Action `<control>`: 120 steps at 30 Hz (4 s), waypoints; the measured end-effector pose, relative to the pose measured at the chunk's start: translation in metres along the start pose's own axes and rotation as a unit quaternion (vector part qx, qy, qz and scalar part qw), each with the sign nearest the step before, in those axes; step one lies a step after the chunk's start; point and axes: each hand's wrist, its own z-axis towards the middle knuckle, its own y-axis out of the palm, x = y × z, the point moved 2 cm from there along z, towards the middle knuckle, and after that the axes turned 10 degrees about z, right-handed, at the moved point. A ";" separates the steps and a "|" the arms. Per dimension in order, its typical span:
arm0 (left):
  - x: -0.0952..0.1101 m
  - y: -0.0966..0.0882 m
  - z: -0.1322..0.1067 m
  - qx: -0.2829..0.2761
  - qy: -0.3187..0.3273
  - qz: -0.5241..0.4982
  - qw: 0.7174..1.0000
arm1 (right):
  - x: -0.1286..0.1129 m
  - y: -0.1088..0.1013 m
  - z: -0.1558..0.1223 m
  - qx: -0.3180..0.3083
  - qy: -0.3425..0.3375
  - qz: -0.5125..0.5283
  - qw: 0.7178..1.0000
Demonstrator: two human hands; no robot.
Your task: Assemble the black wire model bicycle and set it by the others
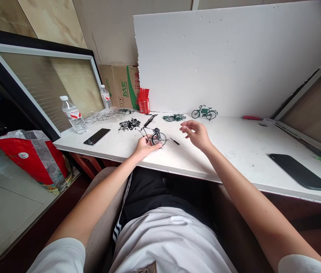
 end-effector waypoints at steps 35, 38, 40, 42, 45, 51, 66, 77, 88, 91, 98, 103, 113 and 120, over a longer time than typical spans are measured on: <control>-0.004 -0.001 0.002 -0.013 -0.023 0.012 1.000 | 0.039 -0.013 0.040 -0.364 -0.043 -0.599 0.712; -0.002 0.000 0.001 -0.024 -0.033 -0.008 0.999 | 0.041 -0.015 0.044 -0.348 -0.039 -0.583 0.733; 0.001 0.001 0.000 -0.031 -0.042 -0.019 0.998 | 0.040 -0.016 0.046 -0.312 -0.031 -0.528 0.789; 0.003 0.002 -0.001 -0.034 -0.052 -0.024 0.998 | 0.035 -0.014 0.046 -0.259 -0.037 -0.422 0.868; 0.005 0.003 -0.002 -0.035 -0.061 -0.030 0.997 | 0.021 -0.001 0.037 -0.184 -0.074 -0.230 0.953; 0.005 0.003 -0.001 -0.031 -0.053 -0.051 0.997 | 0.000 0.045 0.003 -0.134 -0.092 -0.054 0.985; 0.003 0.001 0.000 -0.032 -0.069 -0.060 0.995 | 0.003 0.067 -0.018 -0.107 -0.139 -0.069 0.982; 0.013 0.002 -0.004 -0.039 -0.094 -0.087 0.991 | 0.005 0.070 -0.019 -0.084 -0.149 -0.083 0.982; 0.012 -0.002 0.000 -0.103 -0.089 -0.091 0.987 | 0.005 0.071 -0.020 -0.076 -0.129 -0.102 0.983; 0.016 -0.001 -0.001 -0.106 -0.098 -0.098 0.985 | 0.005 0.070 -0.019 -0.076 -0.133 -0.106 0.983; 0.013 0.001 0.003 -0.094 -0.126 -0.116 0.981 | 0.010 0.069 -0.016 -0.082 -0.135 -0.115 0.981; 0.007 0.001 0.010 -0.095 -0.144 -0.129 0.977 | 0.016 0.069 -0.012 -0.085 -0.129 -0.119 0.981; 0.008 -0.010 0.014 -0.054 -0.156 -0.111 0.980 | 0.005 0.054 -0.018 -0.062 -0.101 -0.112 0.987; 0.014 0.002 0.006 -0.038 -0.113 -0.123 0.985 | 0.006 0.077 -0.022 -0.085 0.062 0.024 0.994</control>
